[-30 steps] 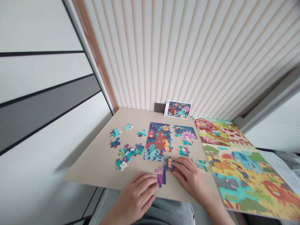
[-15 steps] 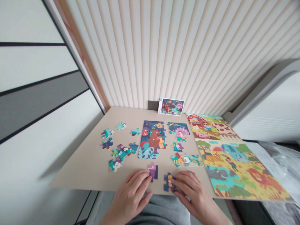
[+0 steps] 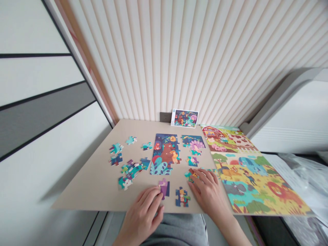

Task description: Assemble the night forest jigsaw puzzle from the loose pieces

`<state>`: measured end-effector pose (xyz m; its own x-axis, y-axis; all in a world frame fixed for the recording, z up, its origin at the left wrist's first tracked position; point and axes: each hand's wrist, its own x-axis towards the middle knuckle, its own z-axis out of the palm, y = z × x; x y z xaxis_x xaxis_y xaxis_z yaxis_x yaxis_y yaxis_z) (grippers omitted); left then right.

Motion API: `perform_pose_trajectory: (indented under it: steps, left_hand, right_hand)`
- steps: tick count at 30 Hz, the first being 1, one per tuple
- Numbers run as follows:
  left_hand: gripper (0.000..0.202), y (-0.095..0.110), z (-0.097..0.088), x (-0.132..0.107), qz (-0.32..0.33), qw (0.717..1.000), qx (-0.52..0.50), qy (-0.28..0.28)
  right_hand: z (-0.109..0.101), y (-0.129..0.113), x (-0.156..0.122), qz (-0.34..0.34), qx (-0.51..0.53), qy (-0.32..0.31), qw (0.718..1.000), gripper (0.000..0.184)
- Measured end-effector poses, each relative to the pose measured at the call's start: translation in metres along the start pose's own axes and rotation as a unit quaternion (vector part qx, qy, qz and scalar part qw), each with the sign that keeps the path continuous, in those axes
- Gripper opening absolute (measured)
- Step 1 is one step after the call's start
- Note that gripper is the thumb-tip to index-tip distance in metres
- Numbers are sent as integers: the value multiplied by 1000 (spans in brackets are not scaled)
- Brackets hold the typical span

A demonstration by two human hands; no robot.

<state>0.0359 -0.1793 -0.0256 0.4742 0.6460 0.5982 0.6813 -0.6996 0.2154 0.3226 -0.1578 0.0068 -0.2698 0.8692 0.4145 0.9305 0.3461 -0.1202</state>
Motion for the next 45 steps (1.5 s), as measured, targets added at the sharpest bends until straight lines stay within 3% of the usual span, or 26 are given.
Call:
perform_pose_trajectory:
  steps: [6, 12, 17, 22, 35, 45]
  left_hand:
    - [29, 0, 1, -1, -5, 1000, -4, -8]
    - [31, 0, 1, -2, -7, 1000, 2, -19]
    - [31, 1, 0, 0, -7, 1000, 4, -18]
    - [30, 2, 0, 0, -12, 1000, 5, -12]
    - [31, 1, 1, -1, -6, 1000, 6, -12]
    - [31, 1, 1, -3, -9, 1000, 3, -12]
  right_hand:
    - [-1, -1, 3, 0, 20, -27, 999, 23]
    - [-11, 3, 15, -88, 98, -101, 986, 33]
    - [4, 38, 38, -29, 58, -45, 997, 33]
    - [16, 65, 51, -22, 40, -83, 996, 35]
    - [18, 79, 47, 17, 65, -73, 995, 45]
    - [16, 82, 48, 11, 84, -56, 995, 39]
